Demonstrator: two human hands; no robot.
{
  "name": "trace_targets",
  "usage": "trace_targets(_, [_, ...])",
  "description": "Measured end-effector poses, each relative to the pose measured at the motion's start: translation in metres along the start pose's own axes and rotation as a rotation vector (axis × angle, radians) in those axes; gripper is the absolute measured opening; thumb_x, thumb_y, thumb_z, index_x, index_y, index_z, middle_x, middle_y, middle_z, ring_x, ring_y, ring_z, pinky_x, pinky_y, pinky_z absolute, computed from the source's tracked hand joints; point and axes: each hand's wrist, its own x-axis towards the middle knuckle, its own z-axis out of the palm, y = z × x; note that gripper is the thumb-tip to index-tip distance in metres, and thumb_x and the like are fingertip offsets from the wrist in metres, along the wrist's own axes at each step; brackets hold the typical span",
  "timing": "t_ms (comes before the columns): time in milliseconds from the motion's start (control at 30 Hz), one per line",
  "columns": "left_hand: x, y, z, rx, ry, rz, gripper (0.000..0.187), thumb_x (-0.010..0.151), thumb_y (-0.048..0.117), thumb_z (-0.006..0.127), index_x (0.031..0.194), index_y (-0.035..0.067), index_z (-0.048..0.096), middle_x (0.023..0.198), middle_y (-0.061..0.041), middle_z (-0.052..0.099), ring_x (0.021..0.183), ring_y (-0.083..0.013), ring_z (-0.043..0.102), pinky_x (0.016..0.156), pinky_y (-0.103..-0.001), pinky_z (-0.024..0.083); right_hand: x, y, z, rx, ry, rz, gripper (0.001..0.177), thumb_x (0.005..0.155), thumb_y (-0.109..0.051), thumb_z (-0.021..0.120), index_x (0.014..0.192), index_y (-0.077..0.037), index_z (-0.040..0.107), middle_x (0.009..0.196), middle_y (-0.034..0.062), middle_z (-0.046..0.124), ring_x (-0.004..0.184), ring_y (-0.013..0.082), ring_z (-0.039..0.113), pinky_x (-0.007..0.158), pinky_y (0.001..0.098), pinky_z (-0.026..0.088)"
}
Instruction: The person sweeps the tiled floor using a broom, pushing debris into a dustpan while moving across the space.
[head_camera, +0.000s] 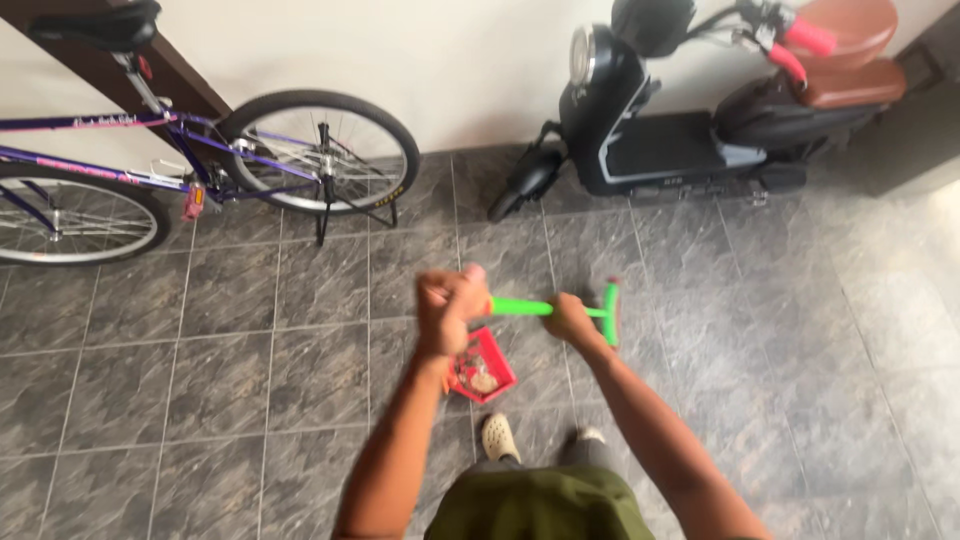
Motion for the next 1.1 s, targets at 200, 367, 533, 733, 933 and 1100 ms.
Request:
trace_targets(200, [-0.022,-0.138,0.051,0.298,0.194,-0.219,0.053,0.098,0.030,0.065,0.052,0.007,0.055,0.050,0.005,0.051,0.047,-0.0049,0.045,0.047,-0.028,0.030,-0.012,0.102,-0.054,-0.248,0.107,0.035,0.011,0.074,-0.012,0.070,0.080,-0.005,0.075,0.095,0.0237,0.073,0.096,0.0457,0.069,0.084,0.0530,0.057])
trace_targets(367, [-0.049,-0.215,0.087,0.284,0.243,-0.390,0.054,0.100,0.031,0.067,0.054,0.008,0.052,0.054,0.008,0.044,0.051,-0.0033,0.037,0.049,-0.028,0.025,0.005,0.181,-0.057,-0.252,-0.120,0.269,0.029,0.078,-0.025,0.078,0.094,-0.002,0.070,0.104,0.0267,0.071,0.102,0.0463,0.068,0.085,0.0535,0.056])
trace_targets(533, [-0.045,-0.207,0.106,0.393,0.545,-0.393,0.055,0.095,0.038,0.068,0.051,0.007,0.058,0.047,0.003,0.052,0.045,-0.0072,0.044,0.046,-0.031,0.029,0.035,0.203,-0.010,-0.305,-0.244,0.114,0.027,0.084,-0.024,0.074,0.098,-0.002,0.070,0.098,0.0262,0.071,0.097,0.0448,0.070,0.080,0.0536,0.057])
trace_targets(733, [-0.040,-0.129,0.098,0.201,0.936,-0.230,0.057,0.095,0.030,0.071,0.050,0.015,0.038,0.050,0.006,0.036,0.045,-0.0081,0.031,0.046,-0.032,0.028,0.066,0.094,0.033,-0.520,-0.428,-0.376,0.031,0.077,-0.035,0.075,0.074,-0.004,0.072,0.087,0.0225,0.069,0.086,0.0401,0.069,0.078,0.0498,0.057])
trace_targets(933, [-0.048,-0.047,0.097,-0.017,0.890,0.211,0.053,0.100,0.016,0.063,0.057,0.014,0.032,0.054,0.004,0.029,0.050,-0.0106,0.028,0.053,-0.033,0.027,0.078,0.010,0.042,-0.198,-0.478,-0.350,0.025,0.080,-0.026,0.072,0.083,-0.001,0.075,0.089,0.0277,0.072,0.088,0.0440,0.072,0.078,0.0524,0.060])
trace_targets(1100, [-0.073,-0.053,0.109,-0.055,0.985,0.374,0.054,0.105,0.016,0.058,0.058,0.014,0.030,0.053,0.003,0.029,0.051,-0.0103,0.028,0.063,-0.038,0.031,0.097,-0.007,0.042,-0.218,-0.504,-0.401,0.021,0.085,-0.020,0.071,0.085,0.001,0.074,0.085,0.0303,0.072,0.082,0.0452,0.074,0.071,0.0536,0.061])
